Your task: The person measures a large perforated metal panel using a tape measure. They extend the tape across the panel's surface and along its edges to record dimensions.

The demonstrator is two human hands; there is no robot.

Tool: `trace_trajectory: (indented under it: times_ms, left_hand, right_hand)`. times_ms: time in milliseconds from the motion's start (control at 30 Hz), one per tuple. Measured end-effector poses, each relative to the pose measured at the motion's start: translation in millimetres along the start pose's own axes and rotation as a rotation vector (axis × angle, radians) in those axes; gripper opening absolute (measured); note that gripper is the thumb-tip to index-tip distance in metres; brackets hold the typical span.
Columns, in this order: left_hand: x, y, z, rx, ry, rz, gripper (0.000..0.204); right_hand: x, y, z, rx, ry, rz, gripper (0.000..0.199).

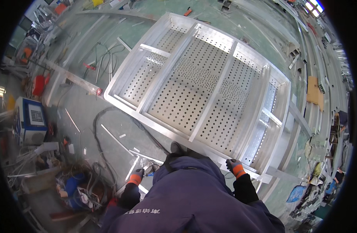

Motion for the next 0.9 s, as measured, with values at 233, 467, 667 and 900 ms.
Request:
trace_trajectory:
  times_ms: [233,467,667,900]
  left_hand:
    - [-39,35,-14,-0.082,0.257,-0.091,0.029]
    - [-48,54,36,0.031,-0.098,-0.015,0.034]
    - [-63,-61,80,0.251,-0.573,-0.326,0.033]
    - [-251,-236,156,0.124,-0.62,-0.495,0.043]
  right_hand:
    - [-45,-109,-31,0.138,0.511,0.001,0.038]
    - [45,-85,-55,0.064,0.108,0.045,0.04]
    - [16,-144,-74,-0.077,0.5,0.206,0.039]
    - [83,-93,-161,-0.074,0.514,0.086,0.044]
Point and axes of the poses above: each hand's wrist, its own y-axis away from the middle knuckle, its own z-axis out of the back of the hand, x = y × z, the point moved 6 cm from there along -y, towards the middle knuckle, and after that the axes turned 2 degrees about -z, right-handed, at the moved point
